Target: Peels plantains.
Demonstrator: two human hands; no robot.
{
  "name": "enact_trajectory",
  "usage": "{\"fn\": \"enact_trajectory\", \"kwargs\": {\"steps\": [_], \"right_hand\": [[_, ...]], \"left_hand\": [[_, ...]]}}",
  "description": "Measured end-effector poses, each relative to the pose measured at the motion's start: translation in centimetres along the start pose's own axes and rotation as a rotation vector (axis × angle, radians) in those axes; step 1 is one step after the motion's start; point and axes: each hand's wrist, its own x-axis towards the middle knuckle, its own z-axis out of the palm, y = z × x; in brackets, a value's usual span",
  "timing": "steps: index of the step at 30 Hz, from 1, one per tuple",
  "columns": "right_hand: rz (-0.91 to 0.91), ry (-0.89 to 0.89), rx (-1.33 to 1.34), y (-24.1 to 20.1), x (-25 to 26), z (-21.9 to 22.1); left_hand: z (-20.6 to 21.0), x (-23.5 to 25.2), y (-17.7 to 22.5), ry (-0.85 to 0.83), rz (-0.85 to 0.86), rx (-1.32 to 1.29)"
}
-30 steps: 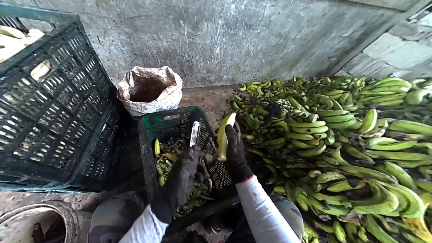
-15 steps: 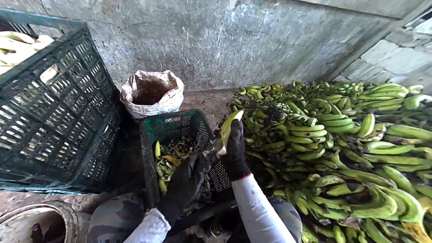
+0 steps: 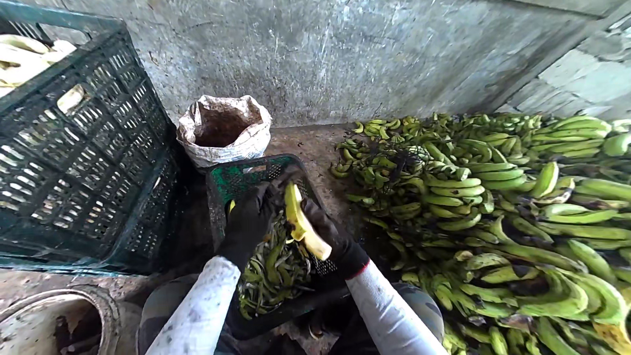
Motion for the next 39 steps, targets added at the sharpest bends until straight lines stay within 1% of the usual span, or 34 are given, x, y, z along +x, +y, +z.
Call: {"fn": "enact_trajectory", "kwargs": {"steps": [1, 2, 3, 5, 7, 8, 9, 11, 12, 13, 14, 15, 18, 20, 22, 24, 25, 26, 27, 29, 30, 32, 33, 34, 36, 38, 39], "right_hand": [[0.032, -0.037, -0.028, 0.1, -0.4, 0.0], [0.053, -0.032, -0.02, 0.2, -0.7, -0.1], [0.047, 0.016, 0.017, 0.4, -0.8, -0.4], [-0.024, 0.188, 0.109, 0.5, -0.5, -1.2], [-0.138, 0.341, 0.159, 0.0, 0.2, -1.4], [-0.196, 0.438, 0.166, -0.2, 0.8, -1.4], [-0.247, 0.527, 0.156, -0.4, 1.2, -1.6], [-0.334, 0.718, 0.093, -0.8, 1.7, -1.7], [-0.367, 0.791, 0.074, -1.1, 1.9, -1.5], [-0.382, 0.823, 0.06, -1.3, 1.9, -1.5], [-0.372, 0.812, 0.061, -1.5, 1.8, -1.4], [-0.329, 0.764, 0.069, -1.6, 1.7, -1.3], [-0.127, 0.533, 0.105, -1.8, 1.1, -0.9], [-0.043, 0.333, 0.054, -1.5, 0.4, -1.0], [0.064, 0.162, -0.036, -1.2, -0.3, -1.2], [0.166, 0.072, -0.187, -1.3, -1.1, -0.7], [0.17, 0.086, -0.2, -1.1, -1.3, -0.6], [0.145, 0.137, -0.162, -0.8, -1.3, -0.7], [0.098, 0.199, -0.111, -0.3, -1.2, -1.2], [0.013, 0.288, 0.04, 0.5, -0.8, -2.5], [0.0, 0.313, 0.11, 0.4, -0.8, -2.9], [0.031, 0.39, 0.133, -0.6, -1.1, -2.7], [0.04, 0.407, 0.107, -0.9, -1.3, -2.5], [0.034, 0.394, 0.089, -0.9, -1.4, -2.3], [0.006, 0.322, 0.037, -0.6, -1.4, -1.9], [0.0, 0.324, 0.013, -0.3, -1.3, -1.8], [-0.008, 0.348, 0.058, -0.1, -1.2, -2.0]], "left_hand": [[-0.2, 0.4, -0.5, 0.017, -0.032, -0.018], [-0.5, 0.6, -0.8, 0.033, -0.062, -0.04], [-0.7, 0.4, -0.7, 0.027, -0.086, -0.06], [-0.8, -0.6, 0.1, -0.019, -0.073, -0.091], [0.0, -2.1, 1.0, -0.087, 0.016, -0.084], [0.7, -3.0, 1.2, -0.09, 0.083, -0.059], [1.5, -3.8, 1.4, -0.067, 0.16, -0.02], [3.2, -5.3, 1.7, 0.048, 0.3, 0.077], [3.8, -5.8, 1.8, 0.11, 0.349, 0.121], [4.2, -6.0, 1.9, 0.155, 0.375, 0.152], [4.2, -6.0, 2.0, 0.159, 0.37, 0.162], [4.1, -5.7, 2.1, 0.133, 0.348, 0.151], [2.9, -4.0, 1.8, -0.06, 0.205, 0.037], [2.0, -2.9, 1.6, -0.137, 0.092, -0.044], [1.5, -1.9, 1.1, -0.134, -0.015, -0.077], [1.5, -1.2, 0.2, -0.09, -0.097, -0.091], [1.5, -1.1, -0.2, -0.075, -0.129, -0.117], [1.4, -1.2, -0.3, -0.081, -0.141, -0.143], [1.2, -1.6, -0.1, -0.1, -0.113, -0.15], [0.9, -2.6, 0.4, -0.167, 0.04, -0.09], [1.2, -3.0, 0.3, -0.184, 0.146, -0.026], [2.1, -3.7, 0.2, -0.151, 0.333, 0.114], [2.4, -3.7, 0.2, -0.122, 0.348, 0.135], [2.6, -3.7, 0.1, -0.087, 0.309, 0.105], [2.6, -3.3, 0.1, 0.01, 0.167, -0.049], [2.1, -3.0, 0.5, 0.039, -0.038, -0.341], [2.1, -2.9, 0.6, 0.043, -0.15, -0.512]]}}
